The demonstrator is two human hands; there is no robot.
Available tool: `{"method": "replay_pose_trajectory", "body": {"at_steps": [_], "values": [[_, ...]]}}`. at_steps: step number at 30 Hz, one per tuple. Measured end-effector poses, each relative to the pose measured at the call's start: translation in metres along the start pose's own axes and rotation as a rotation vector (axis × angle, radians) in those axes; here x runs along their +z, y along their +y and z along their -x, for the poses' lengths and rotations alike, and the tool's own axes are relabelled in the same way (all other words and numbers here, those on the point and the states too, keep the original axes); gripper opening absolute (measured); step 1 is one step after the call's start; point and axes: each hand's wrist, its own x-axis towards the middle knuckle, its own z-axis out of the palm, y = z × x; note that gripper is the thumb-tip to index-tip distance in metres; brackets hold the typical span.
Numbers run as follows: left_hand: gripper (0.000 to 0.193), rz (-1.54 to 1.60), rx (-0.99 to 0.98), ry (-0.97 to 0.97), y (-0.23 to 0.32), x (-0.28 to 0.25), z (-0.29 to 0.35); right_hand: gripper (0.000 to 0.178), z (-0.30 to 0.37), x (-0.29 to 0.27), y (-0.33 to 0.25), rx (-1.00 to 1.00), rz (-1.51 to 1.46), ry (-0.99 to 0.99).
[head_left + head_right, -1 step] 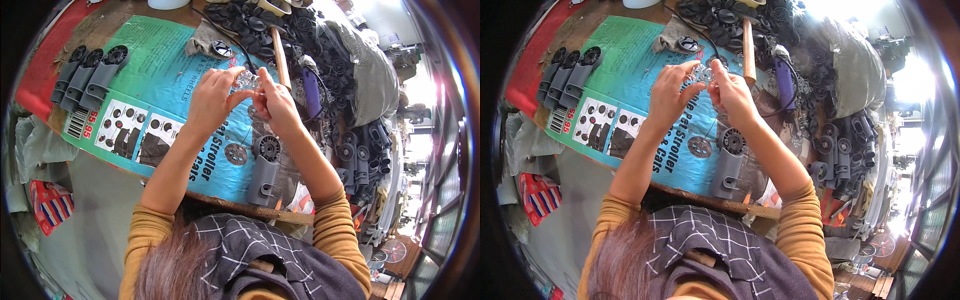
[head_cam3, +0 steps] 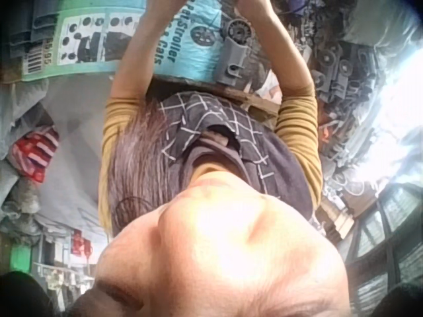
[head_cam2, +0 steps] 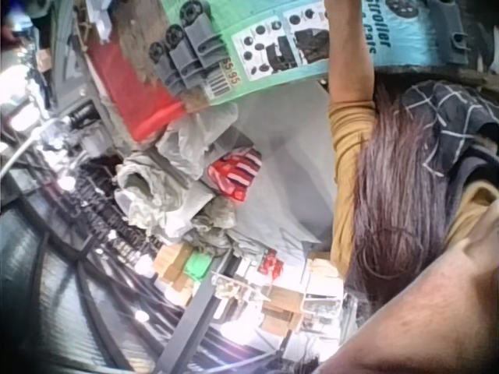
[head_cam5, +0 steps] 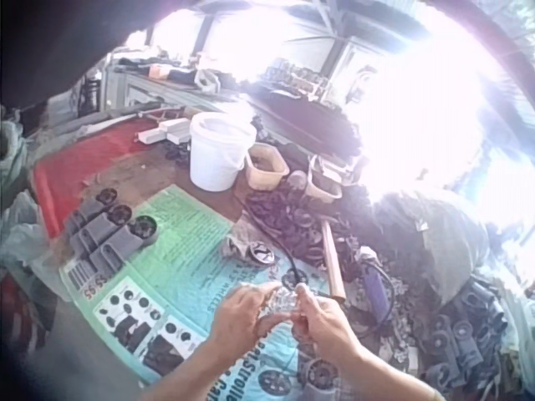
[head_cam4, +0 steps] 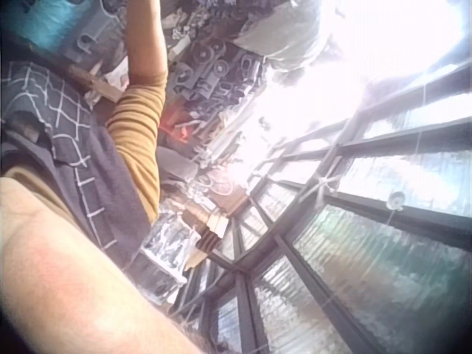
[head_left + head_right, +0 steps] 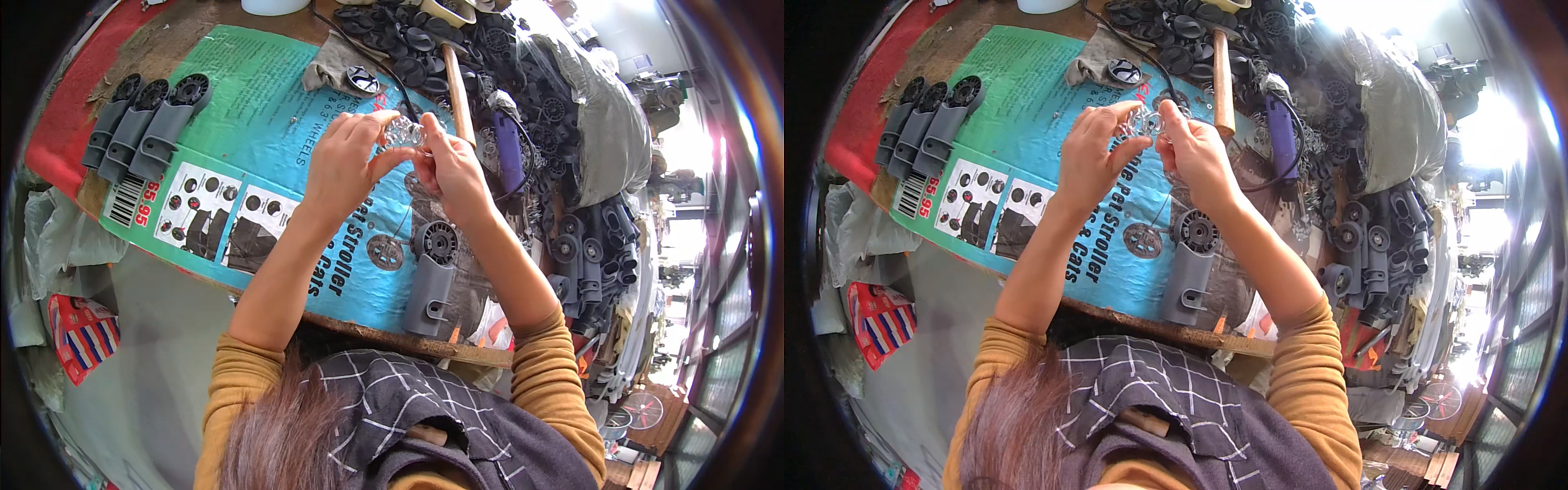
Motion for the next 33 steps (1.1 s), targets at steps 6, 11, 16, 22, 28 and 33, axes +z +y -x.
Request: {"method": "replay_pose_trajectory", "body": {"at_steps": [6, 11, 16, 22, 28, 33], "values": [[0.045, 0.343, -0.255, 0.027, 0.005, -0.006, 0.007, 0.028, 0.010, -0.009, 0.009, -0.722, 0.687, 0.175], [0.049, 0.439, -0.669, 0.001, -0.004, -0.001, 0.000, 0.013, 0.013, -0.016, 0.009, -0.876, 0.845, 0.281], [0.054, -0.326, 0.024, 0.151, 0.003, 0.008, 0.000, 0.014, 0.009, -0.020, 0.010, -0.359, 0.953, 0.409], [0.025, 0.595, -0.448, -0.205, 0.022, 0.016, 0.010, 0.028, 0.027, -0.013, 0.017, -0.718, 0.938, 0.235], [0.027, 0.738, -0.422, -0.313, 0.026, 0.018, 0.017, 0.021, 0.061, -0.037, 0.017, -0.678, 0.736, 0.240], [0.024, 0.643, -0.568, -0.063, 0.019, 0.013, 0.016, 0.027, 0.096, -0.065, 0.033, -0.468, 0.797, 0.239]]}}
